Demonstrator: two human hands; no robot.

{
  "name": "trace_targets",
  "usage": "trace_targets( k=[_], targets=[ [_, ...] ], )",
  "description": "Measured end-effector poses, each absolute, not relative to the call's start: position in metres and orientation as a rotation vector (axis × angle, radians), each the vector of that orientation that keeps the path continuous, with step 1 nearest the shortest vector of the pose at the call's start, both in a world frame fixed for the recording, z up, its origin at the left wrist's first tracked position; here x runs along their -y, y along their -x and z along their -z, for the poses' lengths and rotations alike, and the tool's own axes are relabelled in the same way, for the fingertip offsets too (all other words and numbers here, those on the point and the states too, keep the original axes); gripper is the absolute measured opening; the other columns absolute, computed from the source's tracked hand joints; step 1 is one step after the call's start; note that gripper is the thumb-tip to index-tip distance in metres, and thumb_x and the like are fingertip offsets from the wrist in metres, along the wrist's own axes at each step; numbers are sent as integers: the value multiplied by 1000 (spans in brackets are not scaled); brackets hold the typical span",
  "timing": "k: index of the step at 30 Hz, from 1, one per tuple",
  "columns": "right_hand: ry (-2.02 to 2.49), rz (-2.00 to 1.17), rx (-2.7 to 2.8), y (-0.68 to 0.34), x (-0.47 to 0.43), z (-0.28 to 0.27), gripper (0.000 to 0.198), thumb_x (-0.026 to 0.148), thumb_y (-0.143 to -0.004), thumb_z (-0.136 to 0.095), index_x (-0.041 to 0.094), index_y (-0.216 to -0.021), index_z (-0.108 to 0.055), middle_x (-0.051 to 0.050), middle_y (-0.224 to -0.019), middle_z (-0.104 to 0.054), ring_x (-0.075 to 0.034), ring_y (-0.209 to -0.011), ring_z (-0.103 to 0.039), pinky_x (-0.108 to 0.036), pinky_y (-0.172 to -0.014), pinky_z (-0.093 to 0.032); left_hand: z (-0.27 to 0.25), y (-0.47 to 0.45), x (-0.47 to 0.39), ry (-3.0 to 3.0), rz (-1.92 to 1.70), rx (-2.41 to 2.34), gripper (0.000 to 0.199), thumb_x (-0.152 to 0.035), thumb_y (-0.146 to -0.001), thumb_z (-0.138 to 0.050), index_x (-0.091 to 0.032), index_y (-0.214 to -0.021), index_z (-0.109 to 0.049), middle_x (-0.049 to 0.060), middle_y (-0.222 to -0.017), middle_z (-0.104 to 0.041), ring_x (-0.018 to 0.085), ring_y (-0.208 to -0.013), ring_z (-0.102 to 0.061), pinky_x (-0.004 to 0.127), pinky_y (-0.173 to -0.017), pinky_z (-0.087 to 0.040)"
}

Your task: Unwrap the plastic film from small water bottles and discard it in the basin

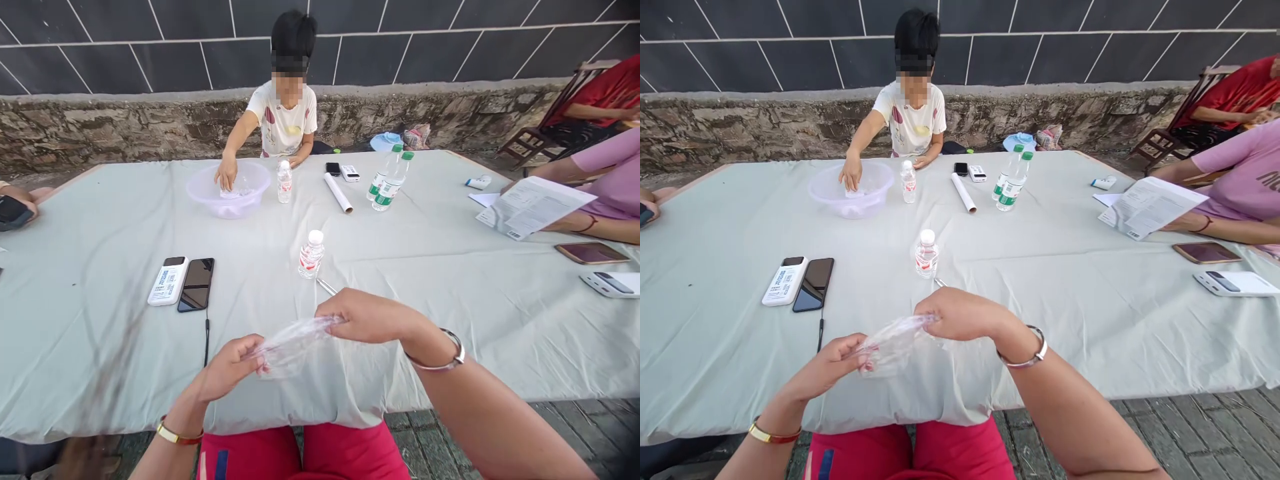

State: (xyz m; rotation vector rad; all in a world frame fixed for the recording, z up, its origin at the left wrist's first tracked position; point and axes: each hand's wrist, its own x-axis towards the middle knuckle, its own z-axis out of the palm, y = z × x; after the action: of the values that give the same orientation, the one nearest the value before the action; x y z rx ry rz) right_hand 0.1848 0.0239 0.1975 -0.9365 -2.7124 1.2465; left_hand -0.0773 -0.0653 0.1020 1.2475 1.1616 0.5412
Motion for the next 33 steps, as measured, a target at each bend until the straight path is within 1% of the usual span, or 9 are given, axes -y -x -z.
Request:
trace_targets(
  k=[4,7,12,15,18,22,26,30,33],
  targets=[
    [1036,-1298,2704,-201,-36,-185,13,28,-72,-67,19,-81,-67,4,-66,-58,-10,-58,-50,-20,-53,-32,-102,98,74,-998,-526,-980,42,-56,-76,-62,-14,-75,-68,5,-66,-58,14,-59,-50,26,-59,-41],
    [1021,-1228,2748,-198,-34,-165,9,25,-72,-64,19,-66,-61,4,-62,-52,-10,-57,-46,-21,-55,-32,-111,97,69,-764,-730,-929,42,-57,-70,-68,-16,-65,-64,2,-59,-54,13,-55,-50,31,-62,-47],
    [1131,-1200,2538,-181,-17,-131,9,21,-74,-61,19,-67,-55,2,-64,-53,-13,-61,-50,-24,-58,-38,-121,84,41,-405,-1125,-1158,27,-33,-69,-76,-16,-64,-56,-6,-54,-50,8,-48,-50,33,-64,-56],
    [1147,-1599,2162,-171,-3,-108,13,32,-79,-62,20,-81,-58,3,-64,-57,-13,-53,-53,-24,-49,-41,-123,81,26,-123,-1251,-1191,12,-19,-80,-64,-16,-71,-56,-5,-56,-55,8,-47,-56,26,-58,-55],
    [1178,-1510,2052,-157,12,-90,11,33,-83,-58,21,-84,-59,1,-66,-60,-14,-54,-55,-26,-49,-43,-123,73,13,22,-1402,-1202,7,-14,-83,-56,-16,-77,-56,0,-66,-64,10,-62,-65,26,-67,-56],
    [1152,-1039,2444,-139,29,-101,5,25,-79,-64,21,-82,-63,-4,-72,-65,-19,-63,-59,-30,-57,-44,-117,51,2,-505,-1555,-1482,14,-30,-77,-64,-17,-80,-60,2,-74,-67,17,-76,-66,27,-68,-51],
    [1011,-940,2524,-142,17,-137,14,26,-81,-64,23,-95,-65,-5,-84,-68,-21,-73,-62,-31,-67,-47,-108,40,8,-1283,-1147,-1668,26,-44,-75,-64,-19,-72,-66,1,-67,-63,16,-68,-57,27,-65,-43],
    [1224,-915,2053,-146,-8,-138,23,33,-82,-63,23,-102,-62,-4,-94,-66,-18,-77,-62,-31,-70,-50,-102,39,20,-1121,-1010,-1269,50,-61,-82,-47,-18,-58,-57,0,-56,-50,15,-57,-48,27,-57,-39],
    [1266,-915,1893,-131,-8,-117,16,33,-84,-58,23,-95,-63,-6,-95,-64,-19,-80,-62,-31,-68,-53,-99,32,20,-815,-1170,-1119,48,-65,-74,-57,-18,-63,-54,-3,-57,-44,11,-53,-42,25,-51,-35]
  ],
)
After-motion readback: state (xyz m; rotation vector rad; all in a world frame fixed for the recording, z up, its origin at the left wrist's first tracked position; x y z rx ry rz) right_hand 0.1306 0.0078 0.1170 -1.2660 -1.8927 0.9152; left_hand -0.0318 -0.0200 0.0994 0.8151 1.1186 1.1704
